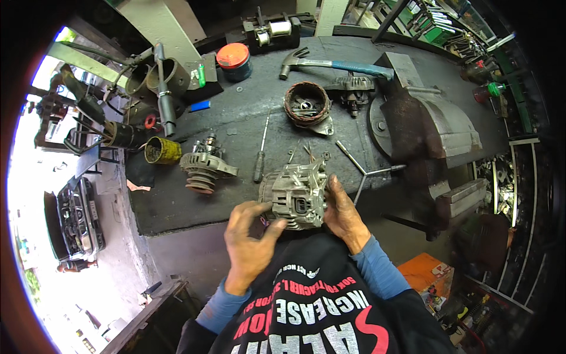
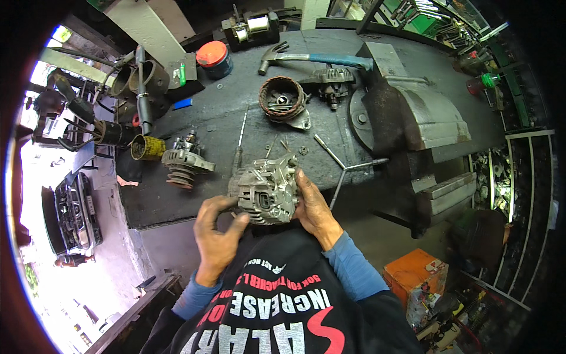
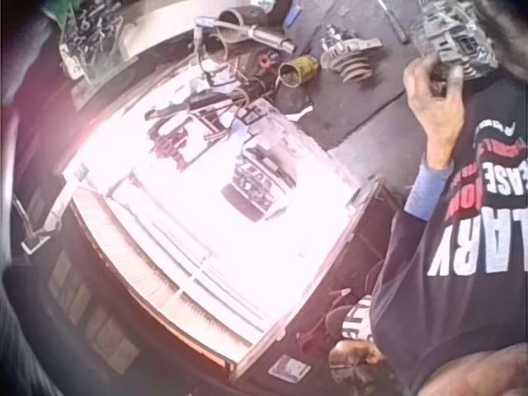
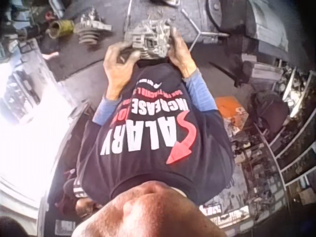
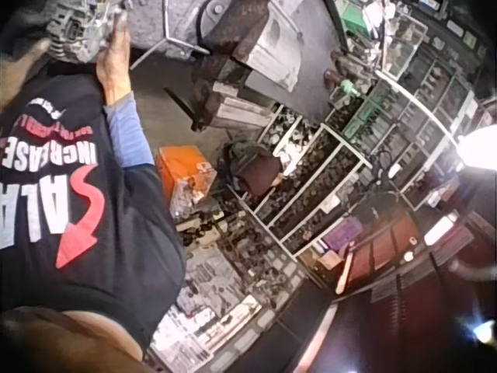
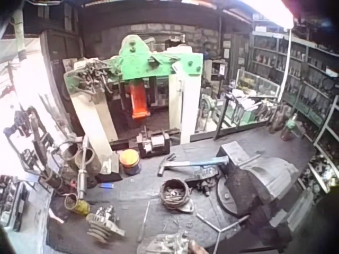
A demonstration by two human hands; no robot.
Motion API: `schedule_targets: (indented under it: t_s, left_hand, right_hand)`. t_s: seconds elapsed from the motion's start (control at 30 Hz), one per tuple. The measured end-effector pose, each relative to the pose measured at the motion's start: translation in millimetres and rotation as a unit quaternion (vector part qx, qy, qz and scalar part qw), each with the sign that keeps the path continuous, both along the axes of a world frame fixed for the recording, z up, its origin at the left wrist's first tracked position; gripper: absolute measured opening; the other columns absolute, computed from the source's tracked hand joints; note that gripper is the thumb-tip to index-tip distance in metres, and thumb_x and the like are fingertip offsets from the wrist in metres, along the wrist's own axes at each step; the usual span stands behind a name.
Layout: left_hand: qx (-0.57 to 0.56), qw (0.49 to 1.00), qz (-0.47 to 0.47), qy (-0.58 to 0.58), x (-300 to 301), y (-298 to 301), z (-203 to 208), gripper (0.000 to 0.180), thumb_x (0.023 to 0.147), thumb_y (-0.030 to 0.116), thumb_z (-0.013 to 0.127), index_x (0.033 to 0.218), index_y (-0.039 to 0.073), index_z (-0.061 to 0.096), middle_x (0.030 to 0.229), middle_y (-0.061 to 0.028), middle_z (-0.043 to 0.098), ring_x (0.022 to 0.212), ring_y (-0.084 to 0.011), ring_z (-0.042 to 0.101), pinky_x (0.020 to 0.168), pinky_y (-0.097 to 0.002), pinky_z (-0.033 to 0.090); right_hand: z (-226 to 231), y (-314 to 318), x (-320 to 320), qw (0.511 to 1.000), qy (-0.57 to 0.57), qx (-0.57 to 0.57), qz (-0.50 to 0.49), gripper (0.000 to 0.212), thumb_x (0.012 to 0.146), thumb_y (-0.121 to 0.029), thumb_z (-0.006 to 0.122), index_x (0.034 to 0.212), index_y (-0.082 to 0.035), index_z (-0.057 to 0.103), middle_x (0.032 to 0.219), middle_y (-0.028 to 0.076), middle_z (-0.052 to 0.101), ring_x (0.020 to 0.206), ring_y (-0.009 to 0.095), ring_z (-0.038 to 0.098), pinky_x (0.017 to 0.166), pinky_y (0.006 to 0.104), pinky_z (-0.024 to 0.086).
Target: The person disassembles an alternator on a workbench using a T-handle wrench and screwdriver. They remove bolts, separate the housing halves, and inspect the internal components. The person then reassembles the alternator by aligning the halves and tightening the bolts.
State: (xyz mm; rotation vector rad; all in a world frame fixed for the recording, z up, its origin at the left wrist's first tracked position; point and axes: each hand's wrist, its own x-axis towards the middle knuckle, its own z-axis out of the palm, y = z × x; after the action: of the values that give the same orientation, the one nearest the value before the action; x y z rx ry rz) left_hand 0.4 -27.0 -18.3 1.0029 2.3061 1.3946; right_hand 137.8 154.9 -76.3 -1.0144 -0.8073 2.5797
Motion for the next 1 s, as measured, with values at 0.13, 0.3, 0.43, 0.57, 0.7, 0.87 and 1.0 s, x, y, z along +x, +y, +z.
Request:
schedule_targets:
  t_s: [0.13, 0.3, 0.43, 0.57, 0.7, 0.87, 1.0]
  left_hand:
    - [0.195, 0.867, 0.042, -0.457, -6.0, 22.1, -21.7, 0.050, 0.094, 0.031, 0.084, 0.125, -0.006, 0.068, 0.122, -0.0108, 0.071, 0.112, -0.0179, 0.066, 0.101, -0.0355, 0.053]
    - [0.058, 0.851, -0.109, -0.511, -35.1, 23.1, -11.2, 0.053, 0.093, 0.024, 0.082, 0.134, -0.005, 0.066, 0.122, -0.0127, 0.074, 0.112, -0.0195, 0.069, 0.104, -0.0354, 0.052]
    - [0.073, 0.832, -0.136, -0.533, -32.3, 29.4, 9.9, 0.055, 0.086, 0.012, 0.083, 0.135, -0.004, 0.065, 0.124, -0.0104, 0.075, 0.113, -0.0187, 0.069, 0.104, -0.0351, 0.053]
    - [0.047, 0.872, -0.129, -0.469, -23.6, 23.7, -10.6, 0.061, 0.078, 0.003, 0.086, 0.135, -0.002, 0.065, 0.124, -0.0084, 0.075, 0.110, -0.0186, 0.071, 0.102, -0.0353, 0.055]
    - [0.001, 0.915, -0.120, -0.385, -18.5, 22.3, -16.5, 0.049, 0.080, 0.004, 0.085, 0.127, 0.000, 0.072, 0.117, -0.0060, 0.078, 0.106, -0.0151, 0.071, 0.097, -0.0341, 0.056]
    - [-0.060, 0.955, -0.092, -0.276, -16.8, 24.5, -40.8, 0.041, 0.080, 0.009, 0.084, 0.120, 0.004, 0.076, 0.111, -0.0096, 0.080, 0.100, -0.0189, 0.075, 0.093, -0.0350, 0.058]
    - [-0.092, 0.961, -0.099, -0.241, -16.6, 33.5, -45.6, 0.038, 0.081, 0.013, 0.084, 0.118, 0.005, 0.076, 0.109, -0.0121, 0.080, 0.100, -0.0236, 0.077, 0.090, -0.0374, 0.058]
  right_hand:
    - [-32.1, -5.5, -10.0, 0.999, 0.035, -0.040, 0.007, 0.067, 0.102, -0.054, 0.065, 0.148, -0.006, 0.053, 0.138, 0.012, 0.065, 0.127, 0.023, 0.064, 0.110, 0.0448, 0.054]
    - [-41.9, -13.6, -21.2, 0.987, 0.091, -0.129, 0.006, 0.063, 0.101, -0.049, 0.067, 0.144, -0.005, 0.057, 0.136, 0.012, 0.067, 0.124, 0.023, 0.066, 0.106, 0.0429, 0.057]
    - [-46.4, -8.9, -30.1, 0.980, 0.140, -0.125, 0.062, 0.064, 0.101, -0.049, 0.067, 0.145, -0.005, 0.056, 0.137, 0.013, 0.066, 0.125, 0.024, 0.066, 0.107, 0.0423, 0.057]
    - [-39.8, 0.9, -33.4, 0.990, 0.123, -0.011, 0.061, 0.065, 0.099, -0.043, 0.071, 0.148, -0.003, 0.055, 0.137, 0.013, 0.066, 0.126, 0.023, 0.065, 0.106, 0.0376, 0.055]
    - [-4.8, 29.6, -9.8, 0.946, -0.086, 0.301, 0.083, 0.052, 0.097, -0.020, 0.076, 0.142, 0.001, 0.060, 0.129, 0.012, 0.069, 0.113, 0.017, 0.068, 0.097, 0.0319, 0.055]
    - [15.5, 17.5, 12.6, 0.867, -0.059, 0.488, 0.083, 0.038, 0.089, -0.008, 0.082, 0.124, 0.002, 0.070, 0.106, 0.010, 0.070, 0.087, 0.013, 0.068, 0.072, 0.0265, 0.056]
    - [15.7, 2.6, -4.1, 0.809, -0.115, 0.570, 0.080, 0.031, 0.088, -0.011, 0.084, 0.113, 0.002, 0.071, 0.097, 0.011, 0.070, 0.073, 0.019, 0.070, 0.064, 0.0309, 0.056]
